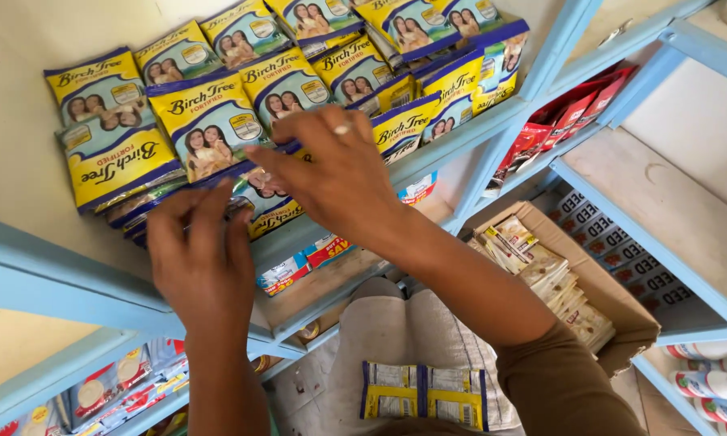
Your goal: Stocking a grocery shelf with individual packets of milk powder from a cardboard box.
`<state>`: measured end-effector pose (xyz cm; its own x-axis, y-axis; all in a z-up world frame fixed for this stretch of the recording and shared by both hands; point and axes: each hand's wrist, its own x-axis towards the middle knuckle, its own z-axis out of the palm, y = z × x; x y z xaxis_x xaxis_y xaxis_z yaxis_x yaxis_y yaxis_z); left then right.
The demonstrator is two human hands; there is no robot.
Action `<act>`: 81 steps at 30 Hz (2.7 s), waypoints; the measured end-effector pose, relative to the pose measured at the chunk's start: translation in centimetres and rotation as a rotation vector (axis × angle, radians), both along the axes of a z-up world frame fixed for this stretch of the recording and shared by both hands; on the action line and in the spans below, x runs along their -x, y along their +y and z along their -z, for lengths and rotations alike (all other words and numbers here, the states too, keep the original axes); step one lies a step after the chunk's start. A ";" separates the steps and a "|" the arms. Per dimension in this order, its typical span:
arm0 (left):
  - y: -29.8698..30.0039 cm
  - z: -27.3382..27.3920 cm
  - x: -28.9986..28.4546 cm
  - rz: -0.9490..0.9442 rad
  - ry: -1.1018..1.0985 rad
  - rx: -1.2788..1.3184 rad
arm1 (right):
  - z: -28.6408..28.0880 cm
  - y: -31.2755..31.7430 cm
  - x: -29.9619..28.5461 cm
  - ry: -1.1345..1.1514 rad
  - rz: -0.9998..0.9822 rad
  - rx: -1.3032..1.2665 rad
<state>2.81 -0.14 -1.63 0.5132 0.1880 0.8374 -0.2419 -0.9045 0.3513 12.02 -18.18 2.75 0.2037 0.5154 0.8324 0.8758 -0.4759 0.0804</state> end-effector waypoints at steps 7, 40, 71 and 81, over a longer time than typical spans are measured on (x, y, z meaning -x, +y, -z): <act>-0.5 -1.7 -0.3 -0.057 0.082 -0.155 | 4.1 -4.3 0.7 0.274 -0.027 -0.199; -5.4 -5.8 -0.7 0.080 0.102 -0.405 | 6.9 -9.3 -3.3 0.314 0.259 0.022; -7.7 12.4 3.1 0.675 0.970 0.142 | 25.0 -18.2 11.3 1.483 0.231 -0.125; -11.7 15.2 6.2 0.789 0.378 -0.280 | 25.9 -13.5 10.6 1.852 -0.260 -1.450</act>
